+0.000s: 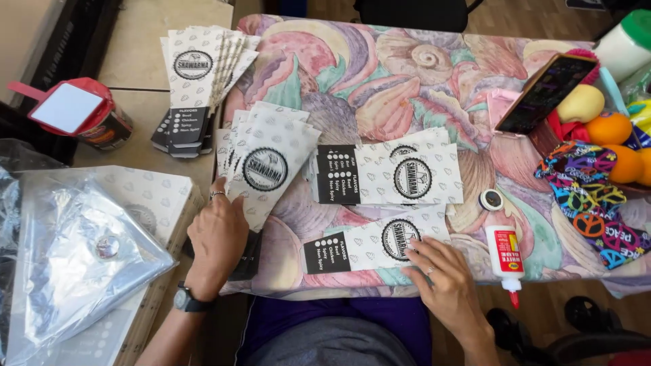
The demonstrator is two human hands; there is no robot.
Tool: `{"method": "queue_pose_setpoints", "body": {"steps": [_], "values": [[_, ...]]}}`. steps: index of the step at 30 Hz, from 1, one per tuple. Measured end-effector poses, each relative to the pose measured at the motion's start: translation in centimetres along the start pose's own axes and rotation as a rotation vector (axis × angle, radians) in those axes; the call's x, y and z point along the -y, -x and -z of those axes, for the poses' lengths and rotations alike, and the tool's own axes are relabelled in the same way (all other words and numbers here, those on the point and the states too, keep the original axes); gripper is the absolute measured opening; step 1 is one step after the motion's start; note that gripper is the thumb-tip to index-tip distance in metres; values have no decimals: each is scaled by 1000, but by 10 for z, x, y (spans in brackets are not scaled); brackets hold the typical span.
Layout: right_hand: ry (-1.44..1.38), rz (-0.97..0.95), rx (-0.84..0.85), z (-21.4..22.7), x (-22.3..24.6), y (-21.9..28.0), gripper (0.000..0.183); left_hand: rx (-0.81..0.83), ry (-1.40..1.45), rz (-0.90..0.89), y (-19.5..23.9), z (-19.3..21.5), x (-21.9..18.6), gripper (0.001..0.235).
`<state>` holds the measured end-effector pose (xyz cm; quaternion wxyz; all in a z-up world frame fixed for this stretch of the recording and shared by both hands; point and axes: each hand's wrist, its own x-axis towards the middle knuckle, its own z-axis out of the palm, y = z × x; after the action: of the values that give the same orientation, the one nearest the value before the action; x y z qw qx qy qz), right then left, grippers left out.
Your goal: Applying glue to the edges of paper food wraps and stacking them together.
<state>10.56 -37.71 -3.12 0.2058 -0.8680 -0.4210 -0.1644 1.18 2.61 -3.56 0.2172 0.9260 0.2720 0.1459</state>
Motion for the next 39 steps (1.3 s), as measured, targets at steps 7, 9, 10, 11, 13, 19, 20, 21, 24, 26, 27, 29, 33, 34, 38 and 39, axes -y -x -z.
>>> {"method": "queue_pose_setpoints", "body": {"steps": [7,9,10,11,13,19,20,21,24,26,27,29,33,34,38,39], "values": [[499,-545,-44,58,-100,77,59,-121,-155,-728,47,-73,-23,90],[241,-914,78,77,-73,33,69,23,24,-828,66,-63,-69,66],[-37,-1269,198,88,-60,11,84,165,208,-927,75,-59,-93,48],[-32,-1273,193,82,-66,17,84,164,214,-932,79,-68,-99,48],[-363,-1340,-38,71,-80,30,54,110,130,-947,88,-85,-112,59],[-1139,-910,-569,63,-76,68,29,198,98,-965,88,-82,-111,50],[-1137,-919,-574,62,-69,72,29,207,100,-970,87,-78,-111,50],[-1155,-884,-640,61,-64,73,38,195,188,-969,82,-77,-112,35],[-1123,-783,-743,39,-66,92,48,209,333,-970,64,-48,-126,11],[-1075,-708,-782,22,-62,94,50,227,388,-975,53,-45,-129,28],[-1064,-667,-747,17,-54,89,51,288,340,-899,51,-54,-124,28],[-1054,-627,-714,6,-40,78,52,350,290,-824,46,-67,-118,34],[-950,-715,-641,-2,-27,62,52,464,210,-693,35,-67,-119,30],[-945,-697,-612,-1,-26,61,46,512,245,-659,33,-64,-119,27],[-898,-670,-687,10,-61,82,50,514,291,-653,27,-67,-116,35],[-876,-691,-721,12,-71,89,44,546,309,-624,26,-65,-117,33]]}}
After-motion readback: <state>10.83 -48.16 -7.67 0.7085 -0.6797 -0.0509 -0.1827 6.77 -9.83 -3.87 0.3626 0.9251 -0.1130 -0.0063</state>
